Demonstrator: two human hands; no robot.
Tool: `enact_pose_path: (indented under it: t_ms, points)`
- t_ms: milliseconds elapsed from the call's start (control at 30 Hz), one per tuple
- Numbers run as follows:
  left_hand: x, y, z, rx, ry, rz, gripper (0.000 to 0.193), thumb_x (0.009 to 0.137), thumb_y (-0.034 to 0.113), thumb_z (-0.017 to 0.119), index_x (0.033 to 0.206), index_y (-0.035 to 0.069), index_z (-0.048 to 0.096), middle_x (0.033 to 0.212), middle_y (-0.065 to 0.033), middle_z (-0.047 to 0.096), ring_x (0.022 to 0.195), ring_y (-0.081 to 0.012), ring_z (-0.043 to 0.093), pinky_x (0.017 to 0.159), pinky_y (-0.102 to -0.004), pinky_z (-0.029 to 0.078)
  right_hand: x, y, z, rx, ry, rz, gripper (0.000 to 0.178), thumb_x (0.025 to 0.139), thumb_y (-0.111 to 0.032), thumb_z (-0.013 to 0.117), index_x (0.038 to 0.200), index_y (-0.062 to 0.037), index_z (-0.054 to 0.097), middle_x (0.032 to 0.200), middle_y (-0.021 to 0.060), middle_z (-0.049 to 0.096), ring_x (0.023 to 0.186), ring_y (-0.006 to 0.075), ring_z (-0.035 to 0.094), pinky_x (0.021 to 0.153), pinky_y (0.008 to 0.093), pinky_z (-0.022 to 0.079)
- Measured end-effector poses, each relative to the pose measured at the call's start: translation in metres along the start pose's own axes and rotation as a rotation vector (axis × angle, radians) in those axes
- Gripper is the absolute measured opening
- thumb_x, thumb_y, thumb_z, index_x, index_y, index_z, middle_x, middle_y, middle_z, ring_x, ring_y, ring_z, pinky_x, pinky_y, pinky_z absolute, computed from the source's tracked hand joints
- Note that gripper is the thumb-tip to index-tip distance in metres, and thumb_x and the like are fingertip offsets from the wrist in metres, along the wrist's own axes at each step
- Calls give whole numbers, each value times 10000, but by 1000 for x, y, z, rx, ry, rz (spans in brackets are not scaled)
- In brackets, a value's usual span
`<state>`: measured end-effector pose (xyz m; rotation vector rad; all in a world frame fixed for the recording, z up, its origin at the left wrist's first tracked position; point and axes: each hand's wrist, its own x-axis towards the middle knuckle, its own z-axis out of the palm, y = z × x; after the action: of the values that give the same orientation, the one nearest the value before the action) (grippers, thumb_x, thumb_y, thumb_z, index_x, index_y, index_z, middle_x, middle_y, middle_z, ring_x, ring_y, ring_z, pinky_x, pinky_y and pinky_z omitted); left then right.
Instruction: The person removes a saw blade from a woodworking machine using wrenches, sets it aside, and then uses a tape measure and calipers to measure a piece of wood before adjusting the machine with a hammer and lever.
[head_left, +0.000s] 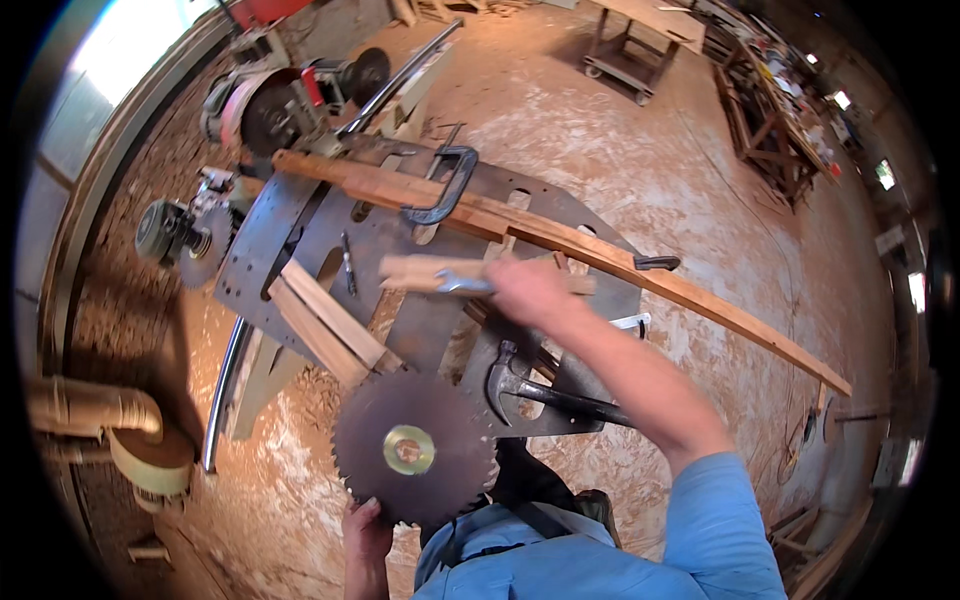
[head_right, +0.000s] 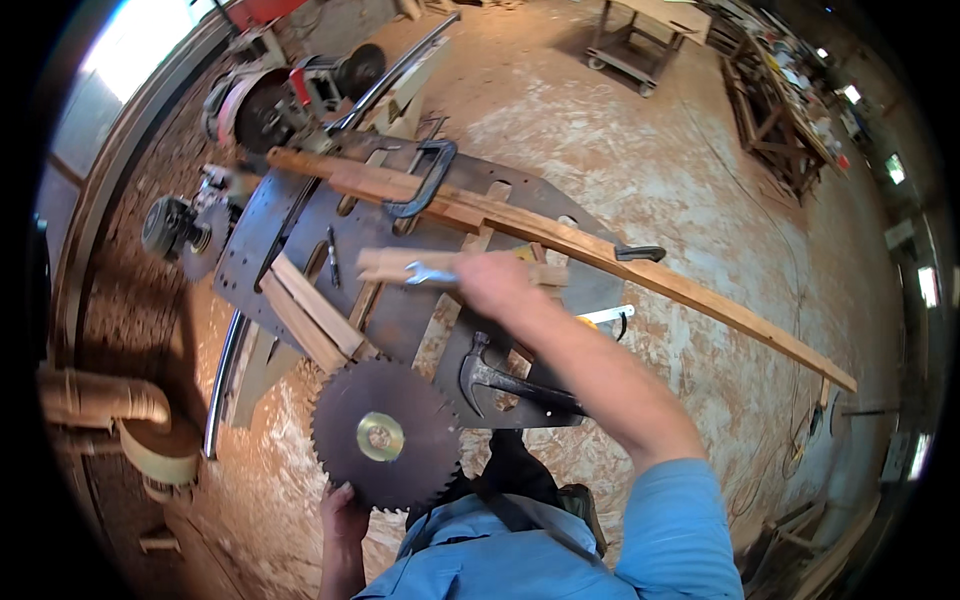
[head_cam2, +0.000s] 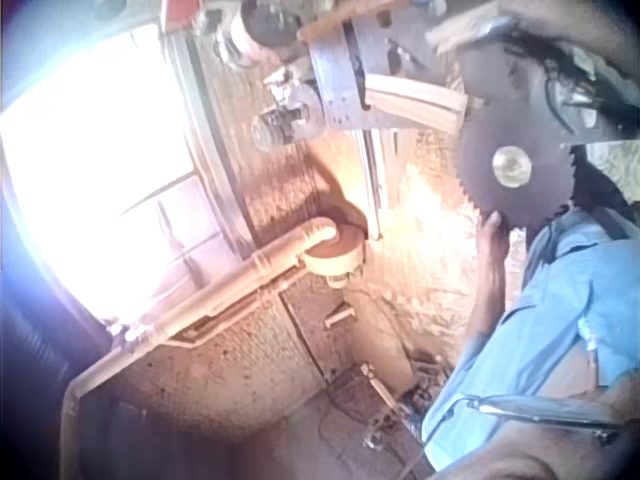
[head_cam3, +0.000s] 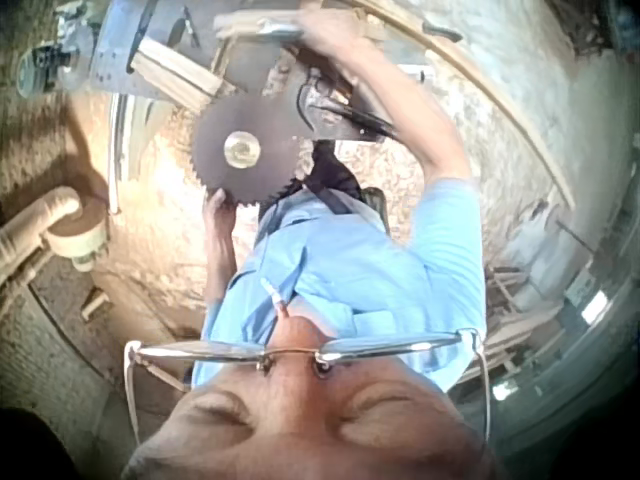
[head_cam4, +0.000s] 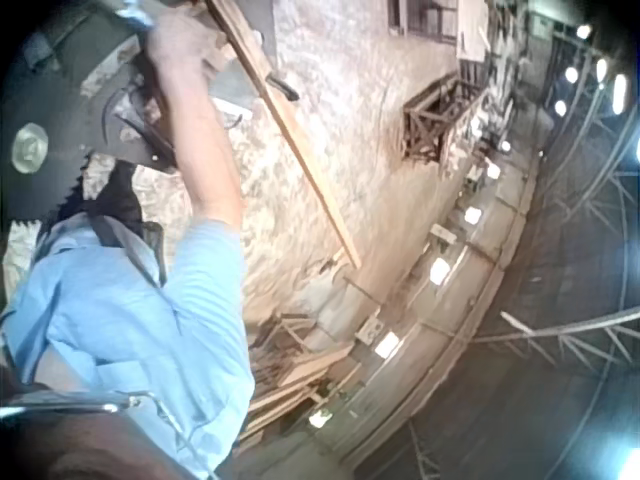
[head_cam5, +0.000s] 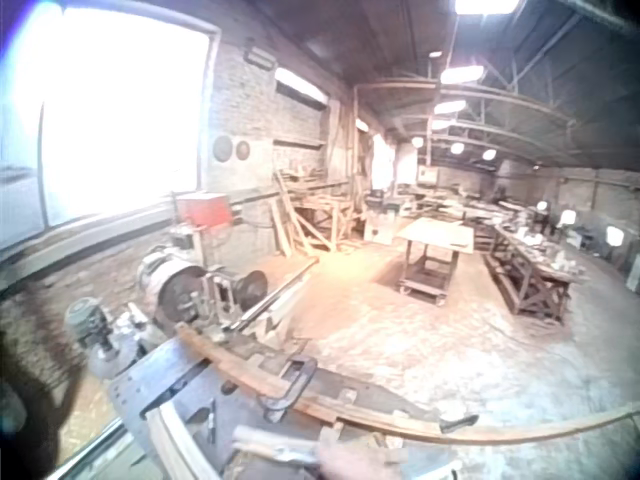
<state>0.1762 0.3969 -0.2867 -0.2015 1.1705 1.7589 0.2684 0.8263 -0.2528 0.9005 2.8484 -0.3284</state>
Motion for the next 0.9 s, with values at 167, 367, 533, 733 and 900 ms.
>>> enact_pose_path:
  t_ms: [167, 367, 533, 733, 900]
  points:
    - [-13, -40, 19, -83, 15, 12, 655, 727, 150, 731, 1320, -1, 495, 1245, -91, 615, 1161, -271, 595, 1020, -415, 472, -26, 72, 2, -12, 14, 58, 247, 843, -191, 674, 1048, -58, 637, 1080, 152, 616, 964, 358, 657, 807, 464, 545]
    - [-34, -55, 9, -112, 120, 92, 634, 751, 123, 707, 1334, 10, 484, 1273, -102, 602, 1177, -271, 592, 1024, -414, 477, -38, 61, 8, 90, 228, -19, 280, 848, -279, 690, 981, -44, 615, 1057, 180, 636, 913, 367, 663, 741, 468, 545]
    - [-42, -55, -5, -149, 118, 140, 599, 785, 74, 671, 1349, 38, 471, 1274, -92, 596, 1143, -253, 611, 968, -393, 517, -34, 26, 46, 181, 38, -34, 278, 856, -279, 687, 944, -32, 598, 905, 176, 662, 859, 376, 652, 738, 479, 537]
    - [-43, -72, -26, -199, 109, 125, 492, 815, 74, 679, 1287, 64, 542, 1189, -64, 637, 1092, -224, 626, 923, -361, 528, -71, 16, 38, 292, 314, -241, 383, 820, -197, 712, 1117, 5, 581, 1084, 192, 571, 1012, 378, 569, 846, 452, 489]
    - [-34, -73, 5, -207, 182, 84, 461, 795, 15, 664, 1245, 67, 577, 1114, -58, 670, 994, -205, 659, 875, -335, 544, -170, 12, 63, 197, -16, -33, 400, 799, -241, 735, 1089, -17, 576, 979, 183, 567, 932, 374, 582, 806, 462, 486]
